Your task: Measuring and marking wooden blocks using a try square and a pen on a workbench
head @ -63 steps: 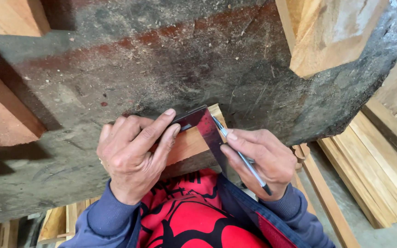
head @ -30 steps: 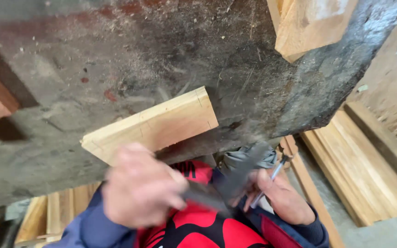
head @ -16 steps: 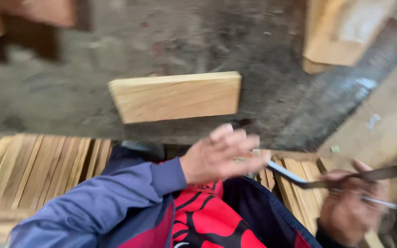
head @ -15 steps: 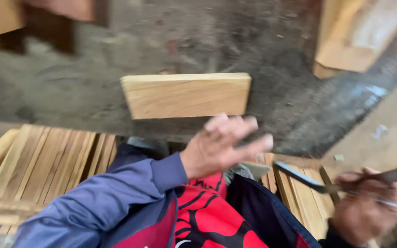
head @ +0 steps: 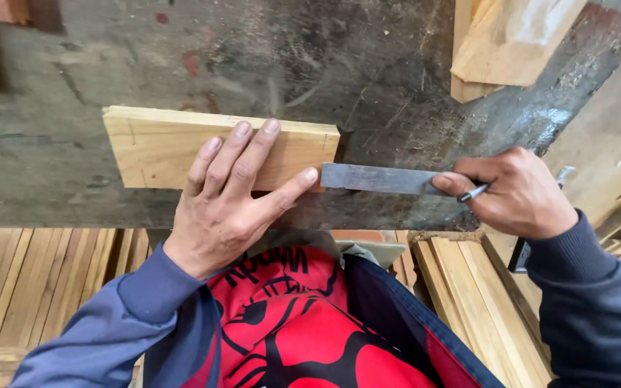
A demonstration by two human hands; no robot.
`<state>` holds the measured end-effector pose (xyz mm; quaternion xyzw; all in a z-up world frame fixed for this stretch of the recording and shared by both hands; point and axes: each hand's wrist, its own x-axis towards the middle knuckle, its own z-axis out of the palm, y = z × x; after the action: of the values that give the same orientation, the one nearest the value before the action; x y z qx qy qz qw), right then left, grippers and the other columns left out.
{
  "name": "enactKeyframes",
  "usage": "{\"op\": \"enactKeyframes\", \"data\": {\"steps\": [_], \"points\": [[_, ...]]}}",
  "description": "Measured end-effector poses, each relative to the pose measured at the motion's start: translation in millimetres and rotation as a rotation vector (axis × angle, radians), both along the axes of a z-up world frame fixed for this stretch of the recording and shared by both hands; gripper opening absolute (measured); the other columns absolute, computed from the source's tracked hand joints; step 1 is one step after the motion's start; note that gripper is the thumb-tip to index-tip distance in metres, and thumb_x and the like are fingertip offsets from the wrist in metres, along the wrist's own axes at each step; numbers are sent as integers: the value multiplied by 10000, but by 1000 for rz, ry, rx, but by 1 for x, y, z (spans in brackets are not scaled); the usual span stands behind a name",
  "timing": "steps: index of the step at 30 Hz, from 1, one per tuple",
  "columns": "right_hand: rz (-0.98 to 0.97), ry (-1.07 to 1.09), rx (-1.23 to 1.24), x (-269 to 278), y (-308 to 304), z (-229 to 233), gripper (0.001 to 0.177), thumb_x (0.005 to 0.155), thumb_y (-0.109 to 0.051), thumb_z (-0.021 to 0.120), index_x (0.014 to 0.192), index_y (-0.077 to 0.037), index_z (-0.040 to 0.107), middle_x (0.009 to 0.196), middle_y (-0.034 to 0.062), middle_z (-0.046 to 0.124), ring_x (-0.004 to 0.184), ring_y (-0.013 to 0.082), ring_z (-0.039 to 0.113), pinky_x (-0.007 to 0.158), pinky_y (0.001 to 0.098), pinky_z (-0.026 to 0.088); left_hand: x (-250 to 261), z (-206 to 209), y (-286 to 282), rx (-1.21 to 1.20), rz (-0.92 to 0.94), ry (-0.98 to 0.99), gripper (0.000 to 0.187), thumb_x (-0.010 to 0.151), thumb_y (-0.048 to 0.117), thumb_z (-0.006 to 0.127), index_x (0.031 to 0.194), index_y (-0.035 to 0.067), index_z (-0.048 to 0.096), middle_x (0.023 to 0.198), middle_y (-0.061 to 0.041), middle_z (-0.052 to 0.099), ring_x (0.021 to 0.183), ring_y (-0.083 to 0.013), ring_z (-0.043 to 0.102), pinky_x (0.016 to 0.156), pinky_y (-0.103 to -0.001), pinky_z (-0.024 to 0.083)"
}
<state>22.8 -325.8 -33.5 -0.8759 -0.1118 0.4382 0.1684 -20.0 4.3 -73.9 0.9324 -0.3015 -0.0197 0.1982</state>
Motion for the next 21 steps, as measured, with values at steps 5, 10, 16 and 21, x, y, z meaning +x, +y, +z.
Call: {"op": "enactKeyframes", "data": {"steps": [5, 10, 16, 21], "points": [[-60, 100, 46, 8, 2, -6, 380, 852, -330, 537, 556, -100, 605, 369, 41, 345, 329, 160, 291, 376, 321, 252, 5, 2, -7, 45, 10, 3, 302, 1000, 301, 467, 1292, 355, 520, 1325, -117, 459, 1220, -253, 408, 1041, -347, 227], [-78, 73, 60, 12, 0, -8, 386, 865, -297, 550, 539, -90, 546, 404, 49, 298, 377, 168, 256, 387, 328, 241, 7, 4, -15, 102, 85, 5, 311, 978, 489, 548, 1268, 378, 530, 1303, -78, 487, 1174, -216, 419, 1003, -326, 245], [-38, 82, 5, 16, -2, -11, 434, 870, -344, 543, 514, -102, 486, 459, 91, 217, 469, 237, 204, 429, 349, 266, 7, 2, -18, 117, 104, 28, 307, 968, 443, 595, 1265, 405, 525, 1305, -58, 480, 1177, -212, 394, 996, -331, 240], [-10, 102, 2, 21, -1, -12, 390, 863, -338, 555, 537, -124, 550, 458, 92, 254, 467, 242, 221, 442, 350, 280, 6, 0, -18, 105, 119, 46, 329, 957, 534, 536, 1255, 394, 549, 1305, -57, 480, 1176, -215, 384, 989, -336, 227]]}}
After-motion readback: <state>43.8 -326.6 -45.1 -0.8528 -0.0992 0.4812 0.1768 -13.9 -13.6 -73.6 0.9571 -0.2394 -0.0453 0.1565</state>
